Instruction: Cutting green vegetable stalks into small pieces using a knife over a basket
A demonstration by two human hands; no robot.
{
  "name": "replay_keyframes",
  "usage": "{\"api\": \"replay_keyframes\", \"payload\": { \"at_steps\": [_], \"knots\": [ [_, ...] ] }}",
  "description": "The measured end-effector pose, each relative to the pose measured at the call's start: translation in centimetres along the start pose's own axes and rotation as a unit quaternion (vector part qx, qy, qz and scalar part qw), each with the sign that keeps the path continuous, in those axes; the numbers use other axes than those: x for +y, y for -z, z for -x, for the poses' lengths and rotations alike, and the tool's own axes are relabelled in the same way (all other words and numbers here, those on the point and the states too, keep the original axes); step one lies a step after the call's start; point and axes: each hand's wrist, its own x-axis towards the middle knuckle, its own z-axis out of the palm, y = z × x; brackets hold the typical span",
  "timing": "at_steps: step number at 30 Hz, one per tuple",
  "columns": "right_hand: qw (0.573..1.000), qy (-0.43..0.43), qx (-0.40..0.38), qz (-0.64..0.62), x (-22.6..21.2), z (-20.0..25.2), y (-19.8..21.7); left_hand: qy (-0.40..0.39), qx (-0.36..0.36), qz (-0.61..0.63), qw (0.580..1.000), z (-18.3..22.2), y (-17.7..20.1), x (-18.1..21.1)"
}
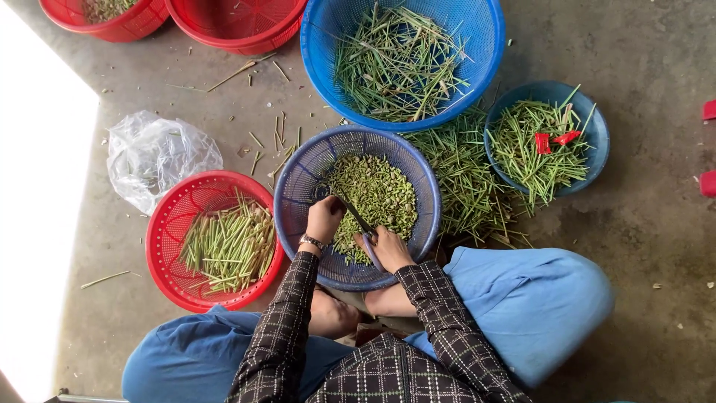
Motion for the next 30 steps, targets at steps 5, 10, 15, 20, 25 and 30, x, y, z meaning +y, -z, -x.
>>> {"api": "replay_keyframes", "payload": {
  "at_steps": [5,10,15,20,25,30],
  "knots": [
    [1.000,0.005,0.027,0.000,-0.2,0.3,-0.3,0.001,-0.032,-0.055,0.998,-0.5,-0.1,-0.8],
    [0.998,0.036,0.060,0.004,3.0,-2.4,-2.7,0.060,-0.062,-0.130,0.988,-1.1,-1.2,-1.7],
    [1.000,0.010,0.016,-0.011,-0.5,0.6,0.3,0.044,-0.024,-0.167,0.985,-0.7,0.2,-0.2],
    [1.000,0.022,0.007,-0.008,-1.4,1.6,0.7,0.020,-0.011,-0.152,0.988,-0.5,0.1,1.3],
    [0.997,0.032,0.064,0.022,0.4,0.2,-0.5,0.017,-0.016,-0.135,0.991,-1.5,-1.8,-0.7],
    [0.986,0.002,0.146,-0.084,-0.3,0.7,1.5,0.087,-0.075,-0.210,0.971,-1.7,-4.0,0.6]
  ]
}}
